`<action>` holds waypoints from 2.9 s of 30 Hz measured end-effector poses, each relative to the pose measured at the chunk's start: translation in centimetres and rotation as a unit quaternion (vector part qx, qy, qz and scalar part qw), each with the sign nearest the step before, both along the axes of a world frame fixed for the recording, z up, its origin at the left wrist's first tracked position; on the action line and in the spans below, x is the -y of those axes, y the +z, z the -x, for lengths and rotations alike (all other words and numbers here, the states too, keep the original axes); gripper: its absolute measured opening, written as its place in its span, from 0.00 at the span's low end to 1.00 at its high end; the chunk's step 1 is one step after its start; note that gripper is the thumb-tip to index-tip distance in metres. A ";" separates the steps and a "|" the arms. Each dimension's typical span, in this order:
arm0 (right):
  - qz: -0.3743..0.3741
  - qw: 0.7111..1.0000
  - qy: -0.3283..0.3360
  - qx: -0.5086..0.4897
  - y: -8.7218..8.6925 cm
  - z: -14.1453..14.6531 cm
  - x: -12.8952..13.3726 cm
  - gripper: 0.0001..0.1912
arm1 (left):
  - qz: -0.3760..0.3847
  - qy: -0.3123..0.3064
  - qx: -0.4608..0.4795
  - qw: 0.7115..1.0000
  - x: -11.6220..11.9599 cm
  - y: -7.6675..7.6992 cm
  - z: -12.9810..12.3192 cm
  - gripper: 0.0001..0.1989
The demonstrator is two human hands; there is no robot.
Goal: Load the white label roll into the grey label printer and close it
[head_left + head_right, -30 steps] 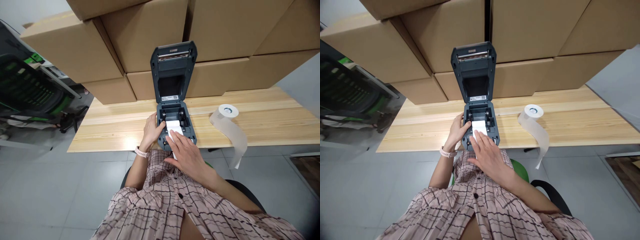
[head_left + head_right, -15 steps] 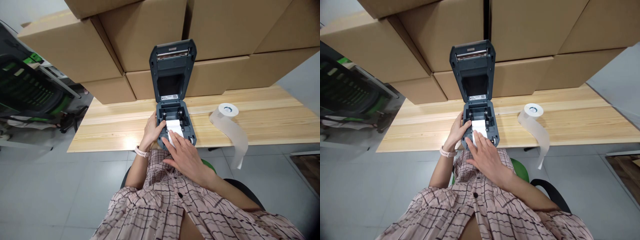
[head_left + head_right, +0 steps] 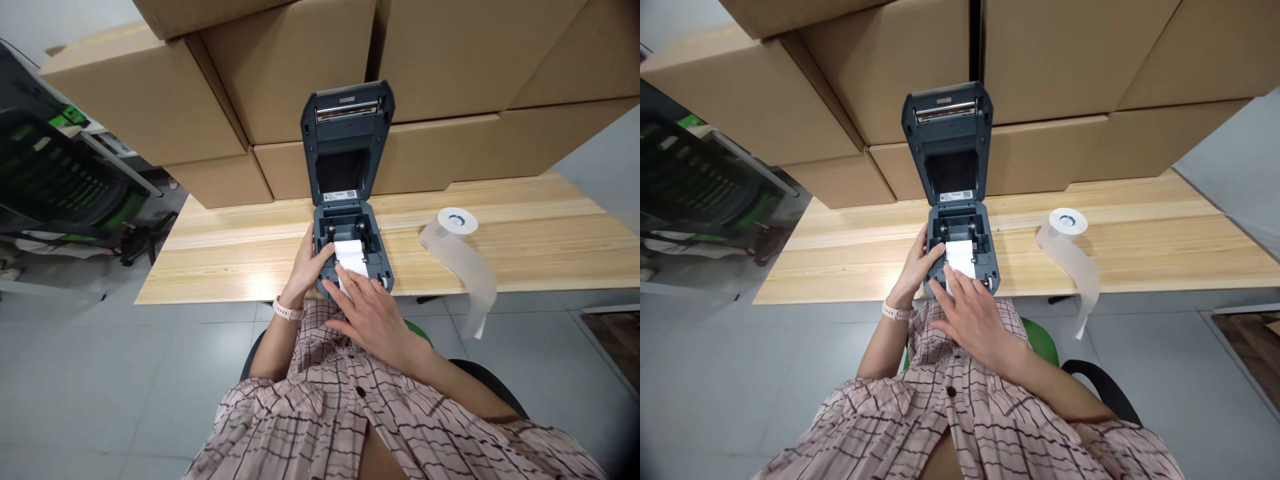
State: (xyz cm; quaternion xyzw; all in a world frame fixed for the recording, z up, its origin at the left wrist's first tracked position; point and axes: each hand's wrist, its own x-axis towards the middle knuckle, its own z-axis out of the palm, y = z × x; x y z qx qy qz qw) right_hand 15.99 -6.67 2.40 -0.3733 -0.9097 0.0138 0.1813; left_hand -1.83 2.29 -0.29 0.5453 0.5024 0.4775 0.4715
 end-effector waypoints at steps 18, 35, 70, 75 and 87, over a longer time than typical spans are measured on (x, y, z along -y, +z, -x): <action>0.201 0.829 -0.054 -0.519 7.5 -4.5 -27.9 0.42 | 0.057 -0.032 0.049 0.997 6.0 -0.3 0.1 0.54; 0.126 0.883 -0.006 -0.451 0.3 -4.5 -9.4 0.15 | -0.048 0.032 0.073 0.996 5.6 1.0 1.8 0.48; 0.269 0.775 -0.086 -0.566 -4.5 -2.7 -6.9 0.41 | 0.237 -0.222 0.118 0.939 11.5 -1.4 -2.4 0.34; 0.263 0.782 -0.088 -0.558 -4.4 -3.0 -6.8 0.39 | 0.258 -0.216 0.150 0.930 10.7 -0.9 -3.7 0.34; 0.135 0.862 -0.103 -0.478 -2.9 -3.7 -6.5 0.18 | 0.252 -0.215 0.103 0.938 10.3 -0.2 -3.7 0.31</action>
